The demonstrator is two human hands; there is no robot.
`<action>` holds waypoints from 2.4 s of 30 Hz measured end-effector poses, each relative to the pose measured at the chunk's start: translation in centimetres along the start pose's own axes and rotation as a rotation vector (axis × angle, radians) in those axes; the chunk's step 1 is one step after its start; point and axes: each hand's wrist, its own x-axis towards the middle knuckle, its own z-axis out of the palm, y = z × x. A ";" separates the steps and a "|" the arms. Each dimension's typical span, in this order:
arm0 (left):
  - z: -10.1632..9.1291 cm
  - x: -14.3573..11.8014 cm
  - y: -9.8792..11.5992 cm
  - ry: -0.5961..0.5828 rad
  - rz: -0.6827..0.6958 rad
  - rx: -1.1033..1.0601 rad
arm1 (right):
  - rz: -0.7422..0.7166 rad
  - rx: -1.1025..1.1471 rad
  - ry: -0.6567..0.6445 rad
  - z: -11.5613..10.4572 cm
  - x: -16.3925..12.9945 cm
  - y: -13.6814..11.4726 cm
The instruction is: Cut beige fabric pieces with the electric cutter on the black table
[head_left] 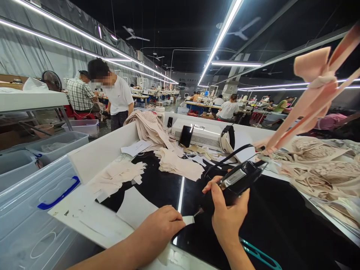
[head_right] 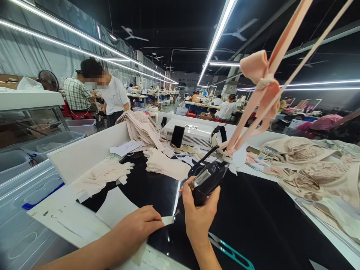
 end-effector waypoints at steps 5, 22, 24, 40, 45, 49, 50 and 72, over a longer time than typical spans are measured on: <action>-0.2 0.0 0.1 0.009 0.097 0.054 | 0.045 0.066 0.024 0.6 -0.3 -0.4; -0.2 -0.1 0.3 0.005 0.043 0.059 | 0.085 0.129 -0.069 1.5 -1.6 -0.2; 0.0 -0.2 0.2 -0.002 0.008 0.031 | 0.087 0.136 -0.074 1.4 -1.7 -0.1; -0.1 -0.7 0.2 -0.012 -0.023 0.075 | 0.108 0.184 -0.119 1.0 -1.9 -0.5; 0.4 -1.0 0.1 0.004 -0.009 0.093 | 0.108 0.205 -0.108 1.3 -1.9 -0.4; 0.5 -0.9 0.3 0.008 -0.005 0.099 | 0.110 0.193 -0.106 1.4 -1.9 -0.3; 0.5 -0.8 0.3 0.008 -0.006 0.099 | 0.115 0.191 -0.106 1.4 -1.9 -0.3; 0.5 -1.0 0.2 -0.022 -0.007 0.095 | 0.136 0.137 -0.055 0.3 -1.7 -1.1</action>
